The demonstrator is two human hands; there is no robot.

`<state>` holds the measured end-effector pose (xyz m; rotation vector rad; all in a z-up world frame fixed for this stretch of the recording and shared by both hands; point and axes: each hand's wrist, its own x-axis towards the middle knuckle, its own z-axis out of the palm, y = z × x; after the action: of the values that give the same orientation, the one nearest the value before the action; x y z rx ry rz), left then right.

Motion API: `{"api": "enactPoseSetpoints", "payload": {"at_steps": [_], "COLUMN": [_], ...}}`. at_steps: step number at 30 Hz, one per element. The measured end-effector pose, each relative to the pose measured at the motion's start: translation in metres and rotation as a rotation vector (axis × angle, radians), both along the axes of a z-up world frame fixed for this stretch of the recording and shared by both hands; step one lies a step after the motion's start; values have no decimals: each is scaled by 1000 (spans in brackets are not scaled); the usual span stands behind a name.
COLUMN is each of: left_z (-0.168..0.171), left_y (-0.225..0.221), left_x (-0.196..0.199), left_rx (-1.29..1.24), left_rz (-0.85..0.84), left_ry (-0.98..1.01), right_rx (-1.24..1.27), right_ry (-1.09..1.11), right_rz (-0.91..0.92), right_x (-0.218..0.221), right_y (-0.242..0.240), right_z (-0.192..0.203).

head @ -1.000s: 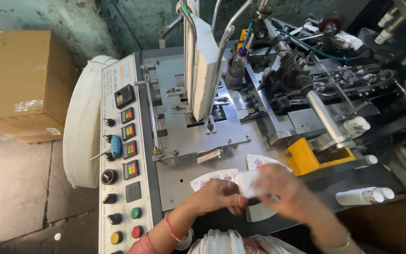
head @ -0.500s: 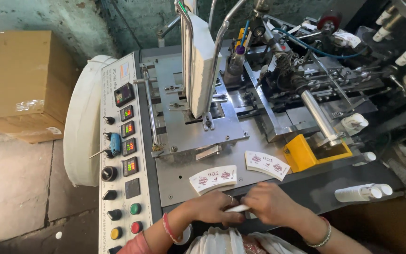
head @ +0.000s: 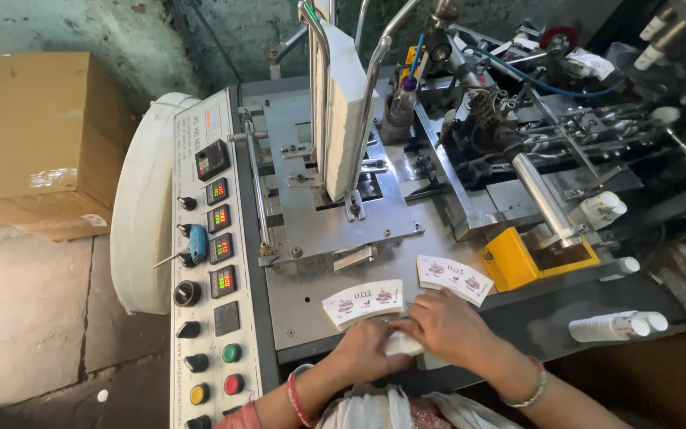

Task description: The recorder operates a paper cup machine, loading sleeves and collecting finished cups.

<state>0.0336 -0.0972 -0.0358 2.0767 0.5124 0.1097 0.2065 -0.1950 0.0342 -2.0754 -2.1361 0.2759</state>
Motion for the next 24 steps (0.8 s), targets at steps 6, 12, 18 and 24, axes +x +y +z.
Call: {"api": "enactPoseSetpoints", "payload": {"at_steps": [6, 12, 18, 24], "left_z": [-49, -52, 25, -24], "left_y": [-1, 20, 80, 90], "left_x": [-1, 5, -6, -14], "left_rx": [129, 75, -533, 530], "left_rz": [-70, -14, 27, 47], "left_ry": [-96, 2, -113, -226], "right_rx": [327, 283, 535, 108], "right_ry": [81, 11, 83, 454], "right_rz": [17, 47, 345, 36], "right_x": [-10, 1, 19, 36], "right_y": [0, 19, 47, 71], "right_z": [-48, -57, 47, -104]}}
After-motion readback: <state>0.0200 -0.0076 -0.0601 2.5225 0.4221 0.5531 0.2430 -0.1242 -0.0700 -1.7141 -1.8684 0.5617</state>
